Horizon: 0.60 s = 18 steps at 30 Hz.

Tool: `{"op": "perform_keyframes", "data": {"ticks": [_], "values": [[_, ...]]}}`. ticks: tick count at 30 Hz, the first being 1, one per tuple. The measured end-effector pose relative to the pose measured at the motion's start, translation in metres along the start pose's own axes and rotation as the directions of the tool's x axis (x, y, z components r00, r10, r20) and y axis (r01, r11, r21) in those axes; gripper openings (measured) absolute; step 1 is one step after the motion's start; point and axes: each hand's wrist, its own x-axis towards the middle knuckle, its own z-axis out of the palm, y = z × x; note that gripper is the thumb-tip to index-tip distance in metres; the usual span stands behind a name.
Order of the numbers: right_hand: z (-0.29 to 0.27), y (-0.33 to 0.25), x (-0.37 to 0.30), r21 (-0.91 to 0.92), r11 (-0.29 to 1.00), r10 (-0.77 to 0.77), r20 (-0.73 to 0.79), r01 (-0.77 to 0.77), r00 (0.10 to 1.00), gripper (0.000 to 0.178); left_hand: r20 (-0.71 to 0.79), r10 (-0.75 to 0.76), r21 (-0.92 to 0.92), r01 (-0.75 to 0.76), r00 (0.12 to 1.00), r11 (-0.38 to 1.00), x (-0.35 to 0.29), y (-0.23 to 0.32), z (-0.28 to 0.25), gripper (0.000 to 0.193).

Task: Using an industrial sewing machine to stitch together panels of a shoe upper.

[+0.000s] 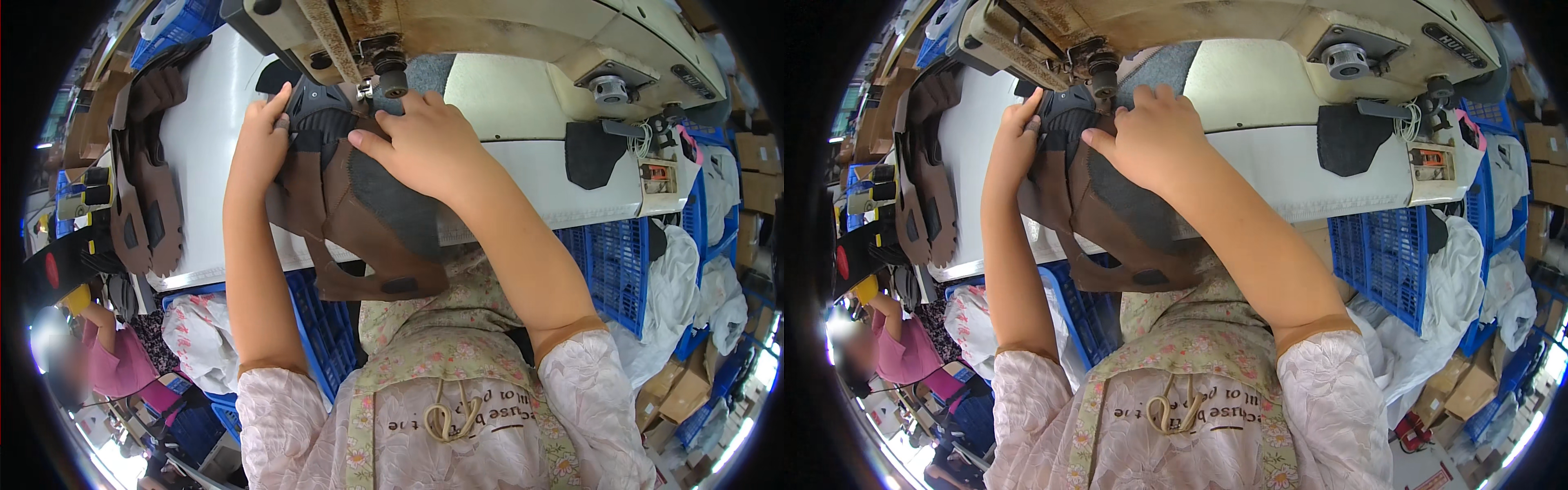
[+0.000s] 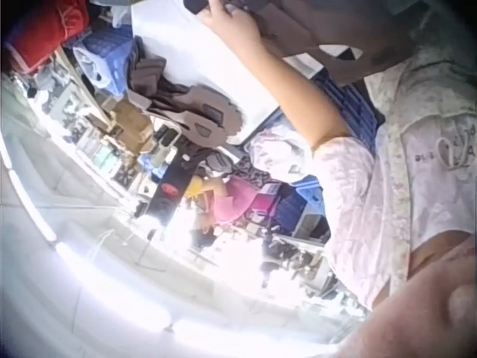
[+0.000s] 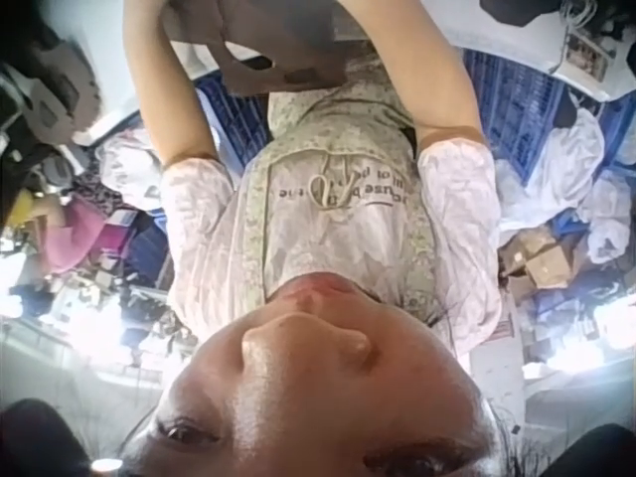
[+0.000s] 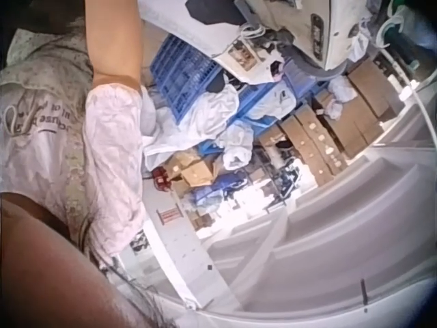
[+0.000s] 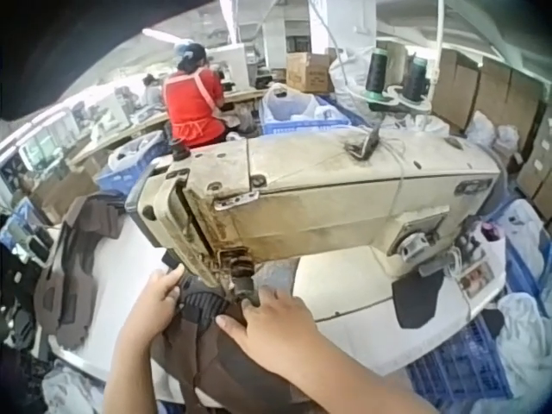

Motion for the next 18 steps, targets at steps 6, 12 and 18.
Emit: {"op": "perform_keyframes", "data": {"ticks": [6, 12, 18], "values": [[0.005, 0.007, 0.0, 0.057, 0.998, -0.019, -0.053, 0.022, 0.998, 0.047, 0.045, 0.07, 0.084, -0.074, 0.997, 0.994, 0.022, -0.008, 0.0, 0.043], [-0.001, 0.008, 0.002, 0.115, 0.993, 0.029, 0.074, -0.037, 0.997, 0.041, 0.067, 0.052, 0.125, -0.06, 0.996, 0.99, 0.025, -0.013, 0.003, 0.043], [0.004, 0.005, -0.001, 0.139, 0.99, 0.008, 0.051, -0.015, 0.999, 0.041, 0.079, 0.12, 0.193, -0.133, 0.99, 0.972, 0.037, -0.023, 0.001, 0.044]]}}
